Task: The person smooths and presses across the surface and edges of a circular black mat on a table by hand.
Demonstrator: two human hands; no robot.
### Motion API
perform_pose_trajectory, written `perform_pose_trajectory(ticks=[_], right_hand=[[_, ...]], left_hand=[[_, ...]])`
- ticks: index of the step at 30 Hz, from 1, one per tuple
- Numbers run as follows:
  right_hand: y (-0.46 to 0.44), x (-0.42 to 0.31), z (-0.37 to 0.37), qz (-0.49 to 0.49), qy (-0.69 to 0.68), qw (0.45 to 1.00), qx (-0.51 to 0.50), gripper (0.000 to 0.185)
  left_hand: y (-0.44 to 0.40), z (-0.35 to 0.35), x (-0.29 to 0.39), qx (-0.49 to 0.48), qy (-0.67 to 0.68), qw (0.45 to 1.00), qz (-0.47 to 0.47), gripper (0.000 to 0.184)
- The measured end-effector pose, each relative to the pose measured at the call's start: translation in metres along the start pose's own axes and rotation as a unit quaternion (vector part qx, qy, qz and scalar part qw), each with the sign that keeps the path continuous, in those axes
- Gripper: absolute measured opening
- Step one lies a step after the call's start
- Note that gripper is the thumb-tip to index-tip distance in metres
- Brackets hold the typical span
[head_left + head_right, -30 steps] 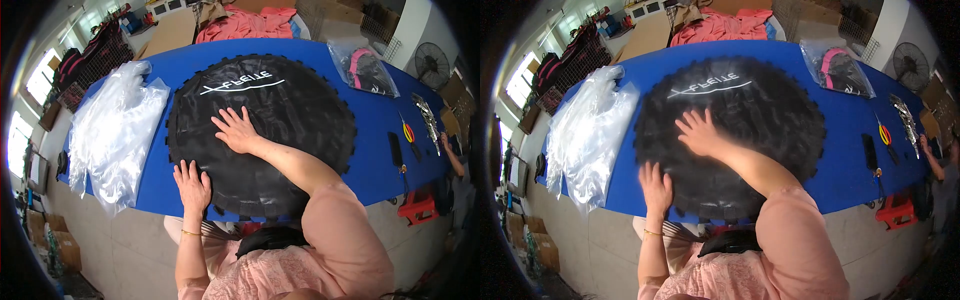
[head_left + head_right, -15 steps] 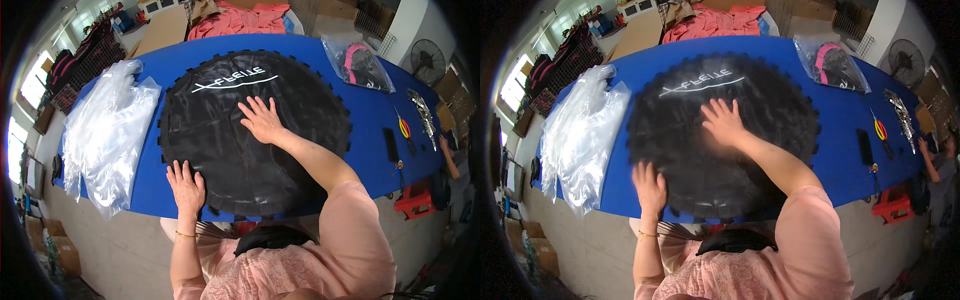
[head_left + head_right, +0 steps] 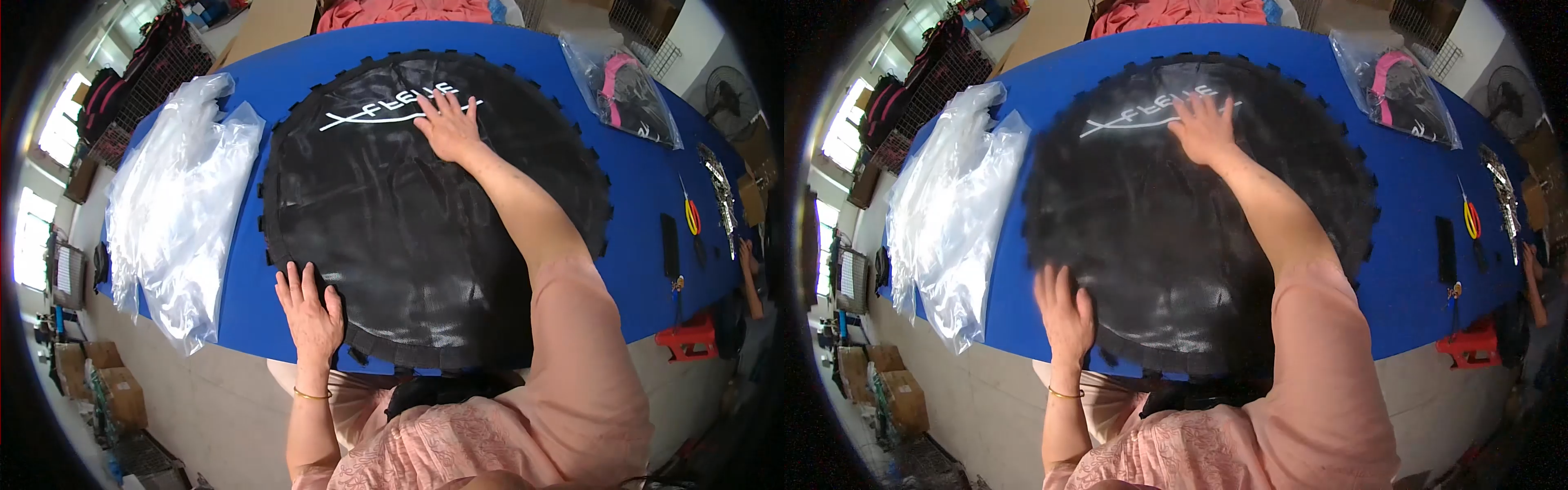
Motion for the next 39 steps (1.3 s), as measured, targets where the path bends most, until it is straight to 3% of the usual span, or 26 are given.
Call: perform_pose_trajectory(ticks=[12, 18, 19, 24, 28, 29, 34, 39], right_hand=[[0.056, 0.003, -0.014, -0.017, -0.011, 0.999, -0.035, 0.061], [0.135, -0.036, -0.05, -0.108, -0.064, 0.992, 0.021, 0.061], [0.155, -0.048, -0.065, -0.154, 0.015, 0.987, 0.043, 0.061], [0.208, -0.061, -0.082, -0.17, -0.083, 0.98, -0.062, 0.063], [0.216, -0.035, -0.089, -0.142, -0.041, 0.987, -0.071, 0.063], [0.217, -0.028, -0.088, -0.159, 0.048, 0.983, -0.077, 0.063], [0.188, 0.034, -0.064, -0.046, -0.01, 0.998, -0.052, 0.061], [0.146, 0.056, -0.042, -0.016, -0.007, 0.999, -0.035, 0.061]], left_hand=[[0.002, 0.0, -0.001, 0.026, 0.002, 0.999, 0.02, 0.053], [0.002, 0.002, -0.004, 0.035, 0.0, 0.999, 0.036, 0.052], [0.002, 0.002, -0.004, 0.034, -0.001, 0.999, 0.031, 0.052], [0.0, 0.004, -0.007, 0.024, -0.004, 0.999, 0.023, 0.052], [0.0, 0.003, -0.005, 0.016, 0.001, 1.0, 0.025, 0.052], [0.001, 0.002, -0.005, 0.016, 0.003, 1.0, 0.023, 0.052], [0.001, 0.002, -0.004, 0.008, -0.002, 1.0, 0.018, 0.052], [0.001, 0.002, -0.003, 0.003, -0.011, 1.0, 0.011, 0.052]])
Point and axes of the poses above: each hand's wrist, its own y-axis away from the middle knuckle, its own z-axis out of the palm, x = y × z, the point moved 8 cm from there along -y, towards the middle knuckle, and after that the axes turned 9 degrees about y, right-handed, at the moved point
